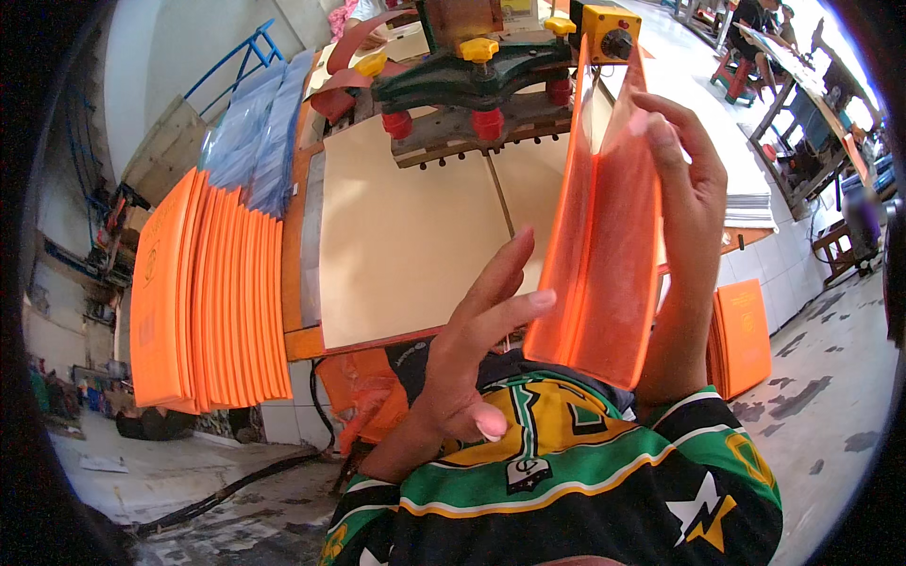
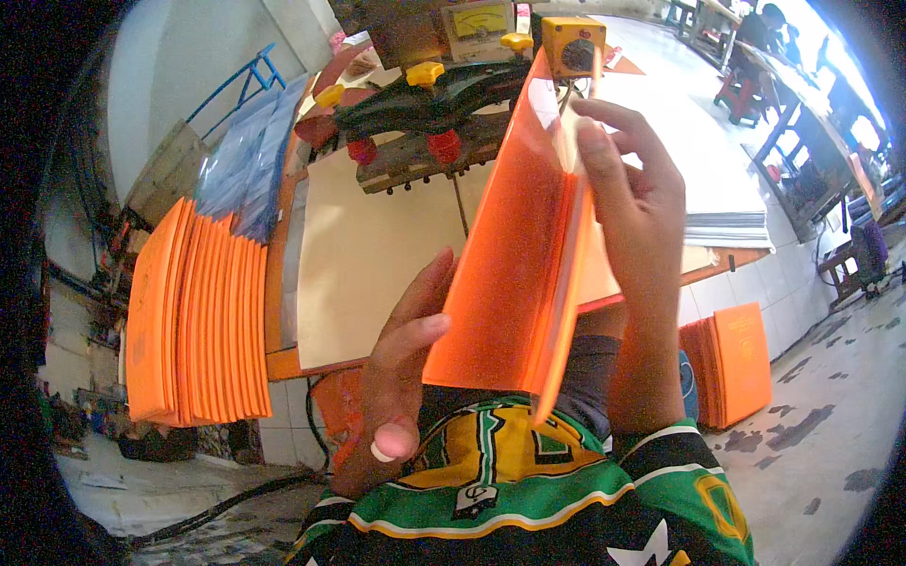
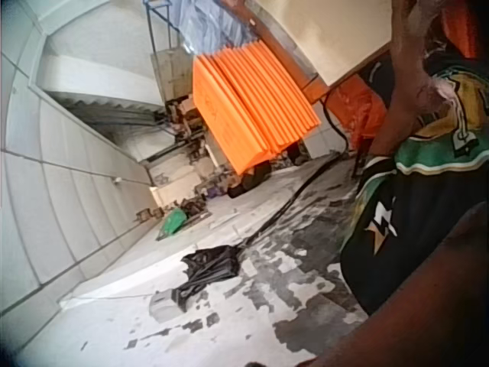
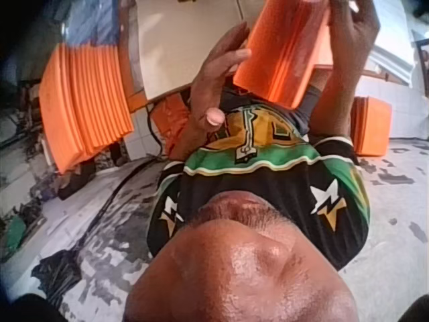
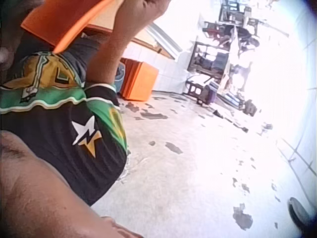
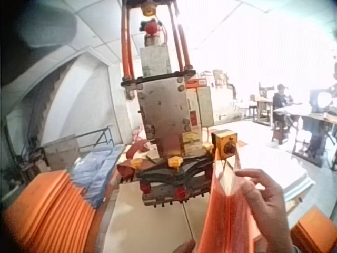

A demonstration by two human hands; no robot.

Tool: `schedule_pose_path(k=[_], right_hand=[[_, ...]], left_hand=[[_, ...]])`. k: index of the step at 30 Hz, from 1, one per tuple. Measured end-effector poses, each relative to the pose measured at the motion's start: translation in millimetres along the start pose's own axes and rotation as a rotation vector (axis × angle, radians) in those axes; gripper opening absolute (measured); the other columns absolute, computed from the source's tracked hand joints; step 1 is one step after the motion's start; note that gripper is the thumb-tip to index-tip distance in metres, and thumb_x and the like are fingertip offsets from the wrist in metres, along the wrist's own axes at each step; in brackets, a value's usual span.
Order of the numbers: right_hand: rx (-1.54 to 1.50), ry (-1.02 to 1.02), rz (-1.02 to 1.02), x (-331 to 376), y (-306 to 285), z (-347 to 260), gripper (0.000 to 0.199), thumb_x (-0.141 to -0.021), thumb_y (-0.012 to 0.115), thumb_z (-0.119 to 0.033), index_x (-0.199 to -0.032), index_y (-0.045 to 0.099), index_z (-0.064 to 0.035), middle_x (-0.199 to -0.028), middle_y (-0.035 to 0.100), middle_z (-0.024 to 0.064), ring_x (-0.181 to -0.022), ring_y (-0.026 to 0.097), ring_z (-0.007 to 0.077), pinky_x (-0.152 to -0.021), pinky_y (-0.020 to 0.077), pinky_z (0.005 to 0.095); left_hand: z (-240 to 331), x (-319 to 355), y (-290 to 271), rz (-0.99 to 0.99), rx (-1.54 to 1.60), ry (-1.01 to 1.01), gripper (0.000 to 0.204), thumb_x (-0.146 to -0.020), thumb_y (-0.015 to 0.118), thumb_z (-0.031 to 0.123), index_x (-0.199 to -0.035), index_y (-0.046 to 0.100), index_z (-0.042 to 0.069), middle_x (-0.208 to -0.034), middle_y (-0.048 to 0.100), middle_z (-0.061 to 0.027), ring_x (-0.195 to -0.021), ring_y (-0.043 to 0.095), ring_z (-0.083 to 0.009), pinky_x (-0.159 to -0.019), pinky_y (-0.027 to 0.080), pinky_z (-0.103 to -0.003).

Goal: The person operates a heat-sealing machine to manufacture orange plastic report folders, placing white internal pages into the covers and pressing the machine to seal them.

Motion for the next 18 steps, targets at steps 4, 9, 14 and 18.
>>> schedule_pose_path(k=[4, 9, 14, 18], right_hand=[[-0.036, 0.154, 0.085, 12, -34, -7, 0.042, -0.106, 0.064, -0.026, -0.144, 0.063, -0.0089, -0.083, 0.059, -0.0045, -0.069, 0.047, 0.0012, -0.059, 0.0313, 0.0186], [0.037, 0.348, 0.083, 33, -79, -22, 0.063, -0.101, 0.063, -0.020, -0.159, 0.044, -0.0035, -0.114, 0.069, 0.0148, -0.107, 0.066, 0.0191, -0.097, 0.0487, 0.0323], [-0.060, 0.548, 0.029, 58, -143, 12, 0.057, -0.100, 0.063, -0.017, -0.150, 0.050, 0.0070, -0.131, 0.068, 0.0183, -0.116, 0.066, 0.0230, -0.103, 0.0494, 0.0338], [-0.169, 0.572, 0.026, 77, -154, 3, 0.055, -0.096, 0.065, -0.020, -0.143, 0.055, 0.0078, -0.136, 0.064, 0.0192, -0.120, 0.064, 0.0229, -0.104, 0.0492, 0.0347]], left_hand=[[0, 3, 6, 0.052, 0.256, -0.037, 0.111, -0.086, 0.061, 0.083, -0.158, 0.039, 0.002, -0.167, 0.025, -0.0360, -0.157, 0.027, -0.0455, -0.126, 0.026, -0.053], [-2, 32, -7, 0.072, 0.215, -0.012, 0.116, -0.084, 0.071, 0.077, -0.161, 0.031, 0.000, -0.167, 0.029, -0.0309, -0.156, 0.031, -0.0402, -0.126, 0.026, -0.052], [-2, 47, -15, 0.156, 0.143, -0.067, 0.117, -0.085, 0.073, 0.075, -0.159, 0.031, -0.005, -0.162, 0.040, -0.0266, -0.152, 0.040, -0.0358, -0.124, 0.030, -0.050], [0, 49, -18, 0.203, 0.133, -0.076, 0.110, -0.086, 0.081, 0.062, -0.158, 0.032, -0.005, -0.156, 0.048, -0.0256, -0.146, 0.048, -0.0349, -0.121, 0.035, -0.049]])
Point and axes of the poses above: each hand's wrist, its own x-axis away from the middle knuckle, its own y-axis out of the palm, z = x × y, the point moved 5 cm from there along -x, towards the middle knuckle
